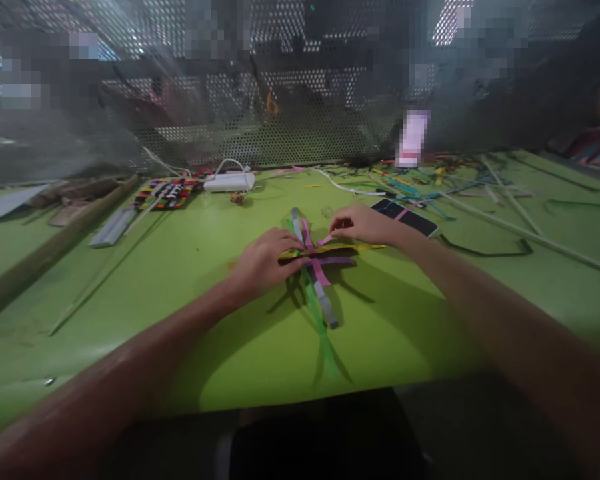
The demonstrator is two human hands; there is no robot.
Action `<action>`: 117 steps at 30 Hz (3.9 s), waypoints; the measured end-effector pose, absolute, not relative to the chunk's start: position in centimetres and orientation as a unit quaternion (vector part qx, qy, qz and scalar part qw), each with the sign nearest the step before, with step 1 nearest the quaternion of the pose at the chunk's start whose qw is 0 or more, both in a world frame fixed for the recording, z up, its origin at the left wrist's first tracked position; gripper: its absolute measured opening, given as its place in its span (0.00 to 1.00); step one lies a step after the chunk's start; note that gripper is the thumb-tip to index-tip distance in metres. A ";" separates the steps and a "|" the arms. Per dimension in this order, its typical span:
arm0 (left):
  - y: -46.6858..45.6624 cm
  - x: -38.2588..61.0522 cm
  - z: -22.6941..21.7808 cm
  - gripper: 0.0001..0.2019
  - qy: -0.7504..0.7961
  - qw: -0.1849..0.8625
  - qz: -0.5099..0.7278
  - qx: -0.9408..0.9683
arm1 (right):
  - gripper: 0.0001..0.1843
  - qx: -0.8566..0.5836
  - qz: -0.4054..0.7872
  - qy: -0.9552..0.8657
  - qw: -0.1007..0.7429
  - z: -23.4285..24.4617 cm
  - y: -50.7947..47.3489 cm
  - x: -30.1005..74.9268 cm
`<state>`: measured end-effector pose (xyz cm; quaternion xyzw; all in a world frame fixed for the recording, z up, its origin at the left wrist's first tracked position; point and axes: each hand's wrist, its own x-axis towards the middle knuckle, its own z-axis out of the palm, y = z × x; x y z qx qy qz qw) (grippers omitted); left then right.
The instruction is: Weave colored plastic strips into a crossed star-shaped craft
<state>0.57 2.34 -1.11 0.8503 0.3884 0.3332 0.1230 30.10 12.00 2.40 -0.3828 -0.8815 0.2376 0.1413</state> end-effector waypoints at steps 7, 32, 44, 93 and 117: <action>2.7 0.7 -1.0 0.11 0.406 0.126 0.255 0.868 | 0.09 -0.355 0.233 -0.896 0.131 2.1 11.9 29.8; 1.7 1.8 0.9 0.11 0.443 0.072 0.142 0.882 | 0.13 -0.320 0.215 -0.919 0.084 3.4 10.4 28.8; 1.5 1.8 1.1 0.12 0.450 0.075 0.133 0.880 | 0.13 -0.279 0.130 -0.945 0.112 2.0 10.4 28.0; 1.7 1.6 0.7 0.09 0.459 0.058 0.172 0.870 | 0.13 -0.302 0.111 -0.933 0.165 0.7 9.9 26.5; 1.5 1.2 1.1 0.07 0.452 0.073 0.187 0.869 | 0.09 -0.356 0.248 -0.868 0.243 0.9 8.5 26.2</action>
